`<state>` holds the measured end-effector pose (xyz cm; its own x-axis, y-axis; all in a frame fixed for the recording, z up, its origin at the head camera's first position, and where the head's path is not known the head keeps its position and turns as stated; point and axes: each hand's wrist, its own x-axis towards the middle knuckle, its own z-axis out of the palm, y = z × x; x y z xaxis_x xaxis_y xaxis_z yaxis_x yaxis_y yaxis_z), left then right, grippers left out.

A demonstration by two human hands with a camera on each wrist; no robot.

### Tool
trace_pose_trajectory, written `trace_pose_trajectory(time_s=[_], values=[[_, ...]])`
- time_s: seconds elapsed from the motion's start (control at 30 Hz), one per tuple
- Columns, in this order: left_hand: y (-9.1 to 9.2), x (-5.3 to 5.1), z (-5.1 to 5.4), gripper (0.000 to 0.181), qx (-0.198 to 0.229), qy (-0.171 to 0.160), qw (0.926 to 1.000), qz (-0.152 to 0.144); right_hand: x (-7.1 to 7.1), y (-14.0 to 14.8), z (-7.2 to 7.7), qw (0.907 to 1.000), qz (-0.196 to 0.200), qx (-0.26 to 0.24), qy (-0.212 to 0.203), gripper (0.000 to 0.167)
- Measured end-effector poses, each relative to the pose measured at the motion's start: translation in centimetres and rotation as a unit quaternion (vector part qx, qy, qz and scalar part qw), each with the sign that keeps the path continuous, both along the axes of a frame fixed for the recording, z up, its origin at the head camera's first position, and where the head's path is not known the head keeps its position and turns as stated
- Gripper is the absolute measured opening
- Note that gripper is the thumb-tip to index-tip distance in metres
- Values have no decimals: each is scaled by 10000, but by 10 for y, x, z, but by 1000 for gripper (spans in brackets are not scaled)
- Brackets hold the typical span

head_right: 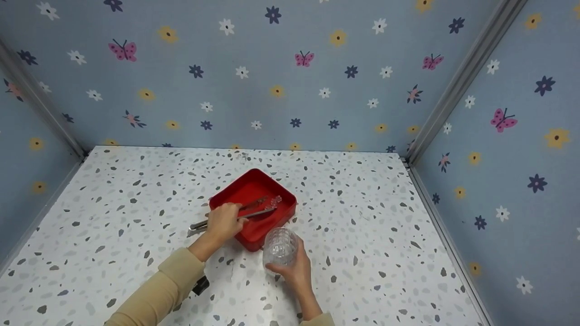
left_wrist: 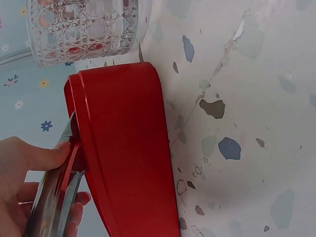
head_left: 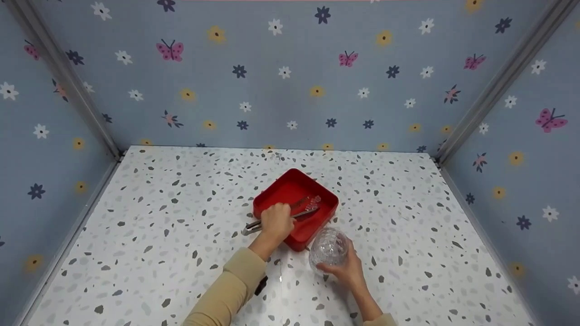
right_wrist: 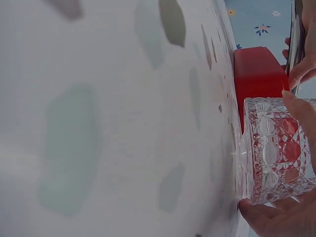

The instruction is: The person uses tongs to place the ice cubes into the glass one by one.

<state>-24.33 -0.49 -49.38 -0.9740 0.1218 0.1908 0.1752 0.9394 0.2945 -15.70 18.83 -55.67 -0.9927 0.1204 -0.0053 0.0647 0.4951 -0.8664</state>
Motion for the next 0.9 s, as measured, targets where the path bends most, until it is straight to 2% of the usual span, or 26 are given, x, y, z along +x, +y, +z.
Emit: trace_pose_trajectory(time_s=[0.4,0.67,0.9], values=[[6,-8,-2,12,-297,-225,9993,24,-2,1,-1,9998,-73,56,-153,104],[11,-12,-3,10,-330,-85,9994,98,-1,2,-1,10000,-9,93,32,100],[12,-12,-4,10,-274,-103,9996,52,-2,0,-1,9999,-53,3,-119,101]])
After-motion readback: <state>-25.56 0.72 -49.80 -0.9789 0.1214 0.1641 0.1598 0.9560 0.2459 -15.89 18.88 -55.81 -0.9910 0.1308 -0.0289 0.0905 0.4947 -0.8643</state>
